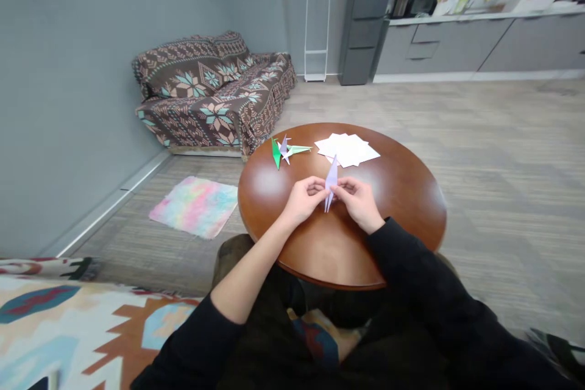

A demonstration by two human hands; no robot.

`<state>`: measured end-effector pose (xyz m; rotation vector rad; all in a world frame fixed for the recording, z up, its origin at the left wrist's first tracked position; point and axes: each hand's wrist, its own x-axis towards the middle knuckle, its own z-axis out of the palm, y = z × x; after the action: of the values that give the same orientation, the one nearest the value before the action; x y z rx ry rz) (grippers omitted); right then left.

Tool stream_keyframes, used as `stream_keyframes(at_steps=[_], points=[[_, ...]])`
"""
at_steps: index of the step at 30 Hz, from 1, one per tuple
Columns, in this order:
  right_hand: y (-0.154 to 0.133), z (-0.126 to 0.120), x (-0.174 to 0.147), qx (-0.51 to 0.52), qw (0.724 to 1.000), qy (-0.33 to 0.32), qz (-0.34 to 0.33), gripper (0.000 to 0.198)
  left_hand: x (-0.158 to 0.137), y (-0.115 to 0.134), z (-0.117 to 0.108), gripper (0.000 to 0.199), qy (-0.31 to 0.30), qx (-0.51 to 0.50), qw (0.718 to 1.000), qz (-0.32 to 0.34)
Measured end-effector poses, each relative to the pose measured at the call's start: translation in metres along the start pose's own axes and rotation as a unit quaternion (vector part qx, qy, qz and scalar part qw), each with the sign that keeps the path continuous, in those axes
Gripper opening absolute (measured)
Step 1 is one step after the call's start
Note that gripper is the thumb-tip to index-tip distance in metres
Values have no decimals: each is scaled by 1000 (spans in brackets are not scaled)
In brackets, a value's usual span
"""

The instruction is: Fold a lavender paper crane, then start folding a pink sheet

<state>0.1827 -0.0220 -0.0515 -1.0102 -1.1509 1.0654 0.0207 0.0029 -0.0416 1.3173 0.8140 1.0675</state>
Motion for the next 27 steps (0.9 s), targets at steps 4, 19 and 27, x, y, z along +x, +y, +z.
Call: stream_keyframes(at_steps=[4, 19, 27], points=[[-2, 0, -1, 5, 1000, 0, -4, 48, 2, 2, 0, 45, 12, -14, 1000, 16], [-4, -1, -1, 23, 999, -38, 21, 45, -2, 6, -1, 45, 3, -45, 999, -19], [-7, -2, -1, 41, 999, -24, 22, 35, -1, 5, -2, 37, 27, -79, 995, -50]])
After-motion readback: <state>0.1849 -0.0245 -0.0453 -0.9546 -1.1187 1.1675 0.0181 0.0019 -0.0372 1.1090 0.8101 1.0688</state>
